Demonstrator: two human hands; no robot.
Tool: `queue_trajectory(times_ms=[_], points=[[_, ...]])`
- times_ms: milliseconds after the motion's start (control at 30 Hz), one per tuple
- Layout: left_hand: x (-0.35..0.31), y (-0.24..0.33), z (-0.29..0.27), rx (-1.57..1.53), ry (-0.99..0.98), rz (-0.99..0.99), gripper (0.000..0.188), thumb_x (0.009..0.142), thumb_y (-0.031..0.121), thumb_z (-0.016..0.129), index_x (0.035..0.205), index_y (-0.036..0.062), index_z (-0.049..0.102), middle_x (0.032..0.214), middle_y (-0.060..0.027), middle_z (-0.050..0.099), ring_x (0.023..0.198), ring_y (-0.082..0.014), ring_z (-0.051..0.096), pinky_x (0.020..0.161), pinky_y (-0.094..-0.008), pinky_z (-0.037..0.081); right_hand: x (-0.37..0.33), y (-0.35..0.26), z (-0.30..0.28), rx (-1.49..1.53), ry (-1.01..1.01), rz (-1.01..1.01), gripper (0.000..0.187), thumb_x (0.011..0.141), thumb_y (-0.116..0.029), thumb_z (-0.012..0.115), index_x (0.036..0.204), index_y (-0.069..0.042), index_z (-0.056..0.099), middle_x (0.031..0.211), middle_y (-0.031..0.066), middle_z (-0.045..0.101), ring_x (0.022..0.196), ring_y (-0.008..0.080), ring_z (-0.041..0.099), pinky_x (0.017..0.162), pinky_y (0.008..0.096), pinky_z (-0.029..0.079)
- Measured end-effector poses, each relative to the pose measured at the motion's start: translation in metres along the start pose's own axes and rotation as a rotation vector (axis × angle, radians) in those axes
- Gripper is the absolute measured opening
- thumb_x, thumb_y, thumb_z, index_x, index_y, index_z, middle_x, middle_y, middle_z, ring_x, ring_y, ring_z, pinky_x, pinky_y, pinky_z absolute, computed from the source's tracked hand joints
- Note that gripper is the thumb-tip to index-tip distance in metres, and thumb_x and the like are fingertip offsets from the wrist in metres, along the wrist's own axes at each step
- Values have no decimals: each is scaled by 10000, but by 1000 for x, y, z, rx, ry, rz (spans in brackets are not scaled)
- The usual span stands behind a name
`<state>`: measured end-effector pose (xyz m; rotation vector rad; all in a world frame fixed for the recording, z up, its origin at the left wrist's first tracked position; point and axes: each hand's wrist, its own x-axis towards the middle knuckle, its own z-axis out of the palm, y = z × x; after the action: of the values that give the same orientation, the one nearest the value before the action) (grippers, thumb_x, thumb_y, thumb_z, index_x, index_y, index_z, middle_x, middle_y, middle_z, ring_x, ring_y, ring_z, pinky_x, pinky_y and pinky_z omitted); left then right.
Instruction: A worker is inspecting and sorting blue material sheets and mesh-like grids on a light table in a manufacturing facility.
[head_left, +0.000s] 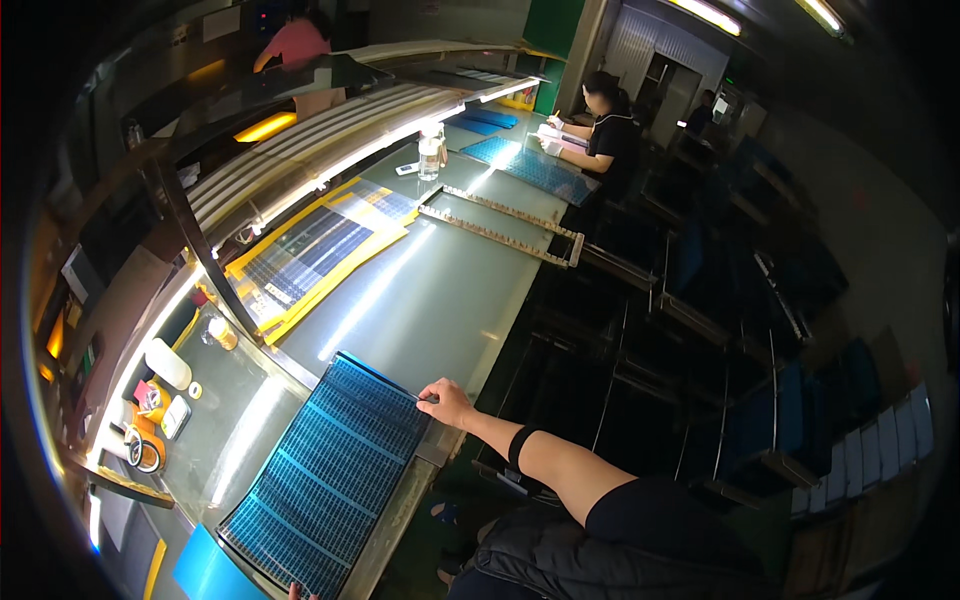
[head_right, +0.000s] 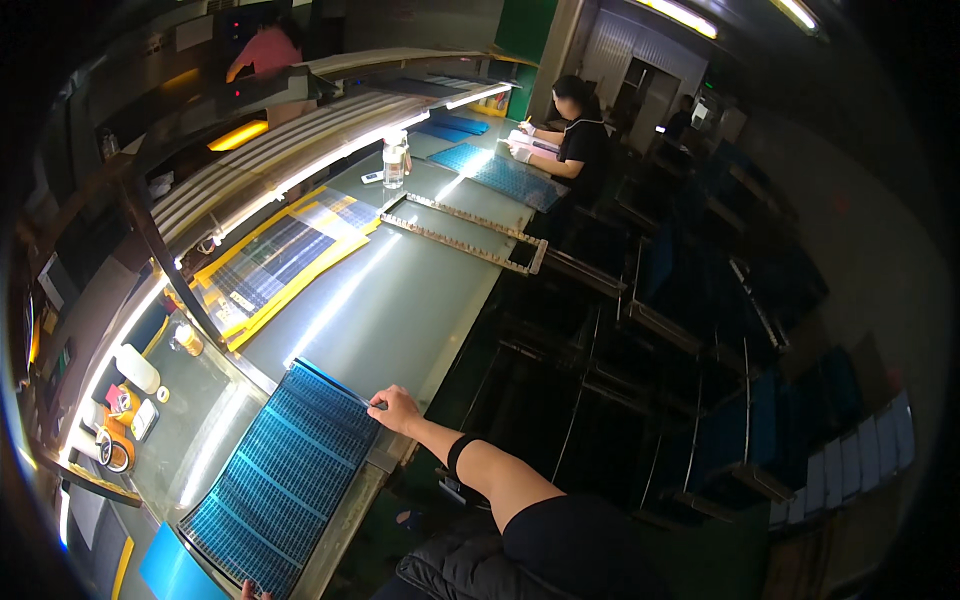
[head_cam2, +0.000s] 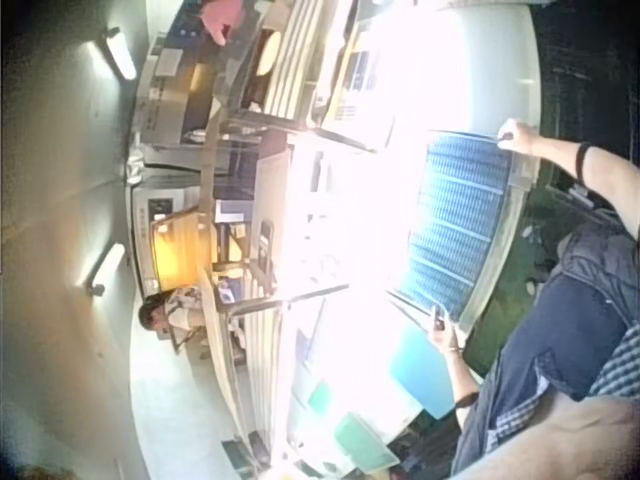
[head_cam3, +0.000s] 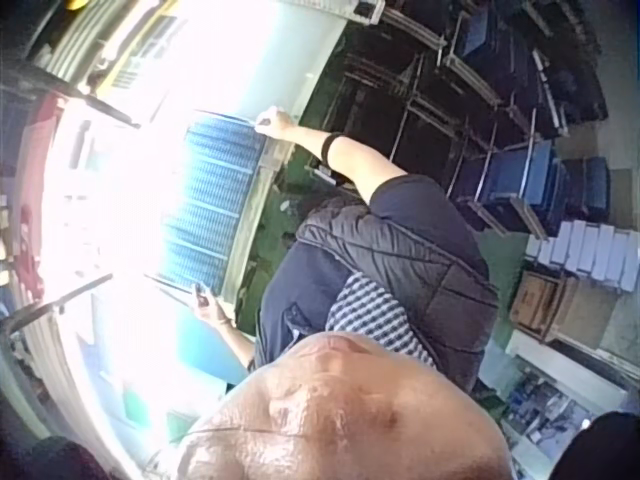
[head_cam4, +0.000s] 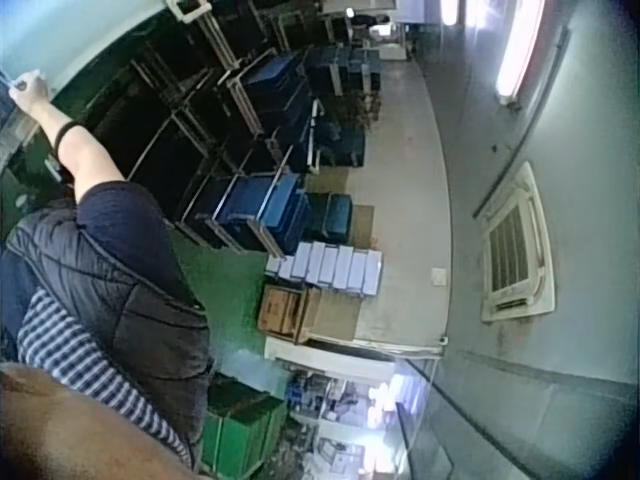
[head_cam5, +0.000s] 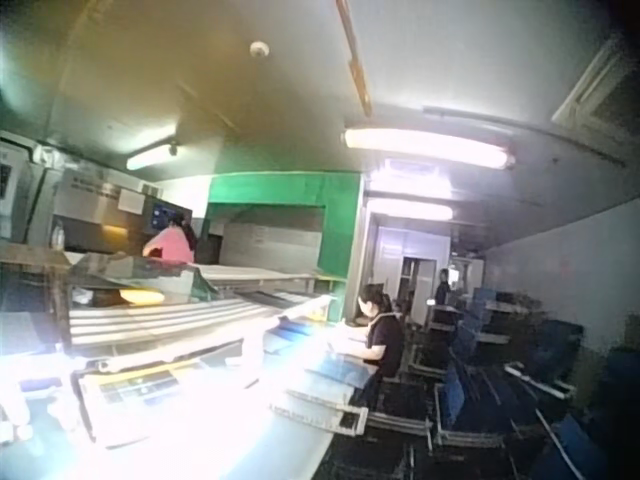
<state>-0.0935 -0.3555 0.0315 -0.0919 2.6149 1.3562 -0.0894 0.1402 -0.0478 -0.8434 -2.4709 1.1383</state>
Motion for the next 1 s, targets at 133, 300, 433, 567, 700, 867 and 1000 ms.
queue_trajectory(times_ms=[133, 300, 433, 567, 700, 867, 1000], points=[[4, -13, 0, -45, 16, 39, 367, 793, 37, 671, 1143, -30, 583, 1066, -146, 632, 938, -199, 585, 833, -302, 473, -1, 5, 2, -9, 15, -12, 236, 723, -284, 702, 850, -86, 682, 900, 103, 575, 848, 221, 545, 777, 344, 455], [4, -24, 0, -51, 22, 75, 356, 801, 35, 664, 1140, -36, 583, 1051, -148, 636, 934, -192, 584, 829, -303, 474, 0, 7, 1, 61, 2, 11, 255, 729, -293, 706, 855, -72, 682, 887, 97, 584, 850, 210, 555, 787, 337, 463], [4, -27, 1, 1, -6, 20, 363, 798, 34, 664, 1146, -31, 582, 1044, -133, 638, 899, -184, 585, 789, -294, 480, 1, 7, -2, 77, -28, 7, 275, 729, -296, 711, 865, -59, 683, 891, 96, 591, 833, 205, 571, 774, 324, 472], [1, -27, 1, -26, -7, 78, 352, 805, 57, 663, 1143, -15, 592, 1035, -131, 642, 864, -173, 586, 755, -295, 485, 3, 8, -3, 133, -49, 10, 284, 729, -283, 718, 870, -40, 680, 900, 100, 601, 809, 196, 591, 750, 310, 484], [-7, -9, 2, -8, 25, 76, 355, 802, 73, 668, 1141, -7, 598, 909, -92, 647, 745, -140, 556, 658, -274, 471, 4, 11, -4, 169, -63, 10, 279, 732, -261, 720, 880, -29, 673, 902, 94, 601, 819, 186, 594, 753, 307, 485], [-1, -38, 4, -63, 33, 184, 367, 777, 54, 682, 1134, 7, 610, 656, 26, 480, 559, -78, 380, 491, -227, 340, 2, 9, -5, 179, -77, 0, 289, 731, -254, 724, 895, -24, 667, 901, 89, 600, 815, 182, 590, 753, 306, 482], [-2, -40, 10, -154, 57, 172, 361, 768, 35, 684, 1124, 23, 621, 657, 29, 483, 561, -74, 397, 489, -224, 350, 0, 10, -7, 203, -73, -14, 294, 731, -256, 726, 898, -21, 666, 907, 89, 600, 814, 180, 587, 756, 302, 479]])
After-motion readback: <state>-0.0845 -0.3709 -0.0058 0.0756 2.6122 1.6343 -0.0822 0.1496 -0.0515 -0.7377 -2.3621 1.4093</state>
